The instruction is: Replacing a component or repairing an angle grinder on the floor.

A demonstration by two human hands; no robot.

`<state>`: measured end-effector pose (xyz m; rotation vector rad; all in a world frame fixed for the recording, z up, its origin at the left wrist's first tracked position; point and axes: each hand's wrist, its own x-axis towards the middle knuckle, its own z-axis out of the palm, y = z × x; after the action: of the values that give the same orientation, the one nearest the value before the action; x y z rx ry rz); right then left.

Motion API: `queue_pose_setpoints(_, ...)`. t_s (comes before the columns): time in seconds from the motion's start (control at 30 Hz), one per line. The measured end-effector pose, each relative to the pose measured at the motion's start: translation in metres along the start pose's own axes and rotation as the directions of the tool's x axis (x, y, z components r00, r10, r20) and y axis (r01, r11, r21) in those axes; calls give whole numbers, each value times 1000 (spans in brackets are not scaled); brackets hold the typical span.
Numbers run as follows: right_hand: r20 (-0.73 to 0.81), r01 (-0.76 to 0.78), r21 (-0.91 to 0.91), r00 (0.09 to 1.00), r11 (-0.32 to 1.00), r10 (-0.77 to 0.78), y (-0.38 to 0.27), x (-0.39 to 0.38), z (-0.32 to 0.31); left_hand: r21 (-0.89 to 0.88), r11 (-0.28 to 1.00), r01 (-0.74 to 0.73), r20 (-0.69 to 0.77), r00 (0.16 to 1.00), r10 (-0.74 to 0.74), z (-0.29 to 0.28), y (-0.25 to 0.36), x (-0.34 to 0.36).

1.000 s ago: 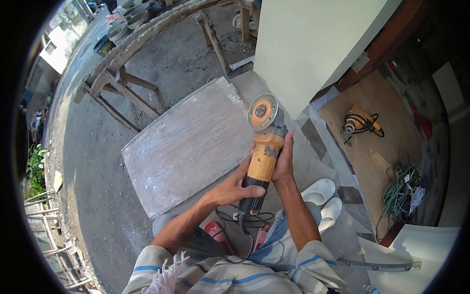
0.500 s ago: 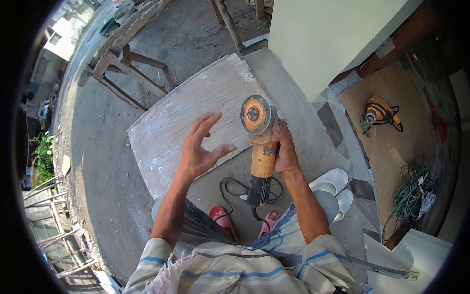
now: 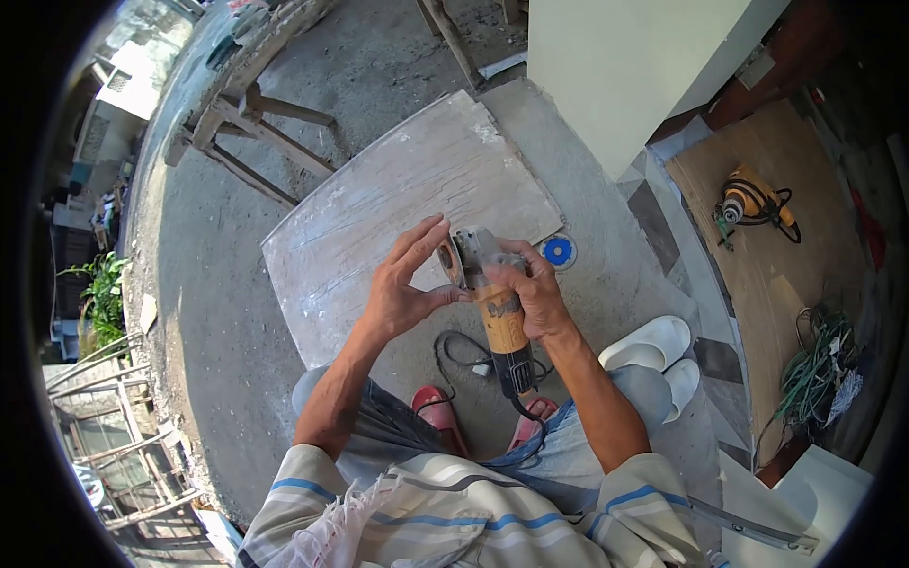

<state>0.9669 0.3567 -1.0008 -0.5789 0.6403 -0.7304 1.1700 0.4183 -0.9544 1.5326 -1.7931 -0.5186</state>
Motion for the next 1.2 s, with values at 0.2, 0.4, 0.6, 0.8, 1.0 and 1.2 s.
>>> queue_pose_setpoints(0.2,-80,32,-99,996,995,-40,1,9,-5,-487,763,425,93,894,-439,18,-9,11)
queue_pose_setpoints(0.4,-76,5,7,997,1000,-4,-1,8,-9,-247,953,173,25,985,-172,15,-11,14)
queue_pose_setpoints(0.6,97,-85,215,993,973,66,-6,2,8,310,916,-255,-94,951,296,8,0,8)
queue_pose_setpoints(0.8,229,-230,213,957,949,181,15,-10,14,392,797,-459,105,884,456,0,-3,3)
queue_pose_setpoints(1.0,241,-415,222,900,882,363,33,-26,7,288,834,-471,234,879,416,7,-5,-9)
queue_pose_setpoints(1.2,172,-496,329,868,804,465,50,-21,3,261,889,-376,0,921,389,15,0,-10)
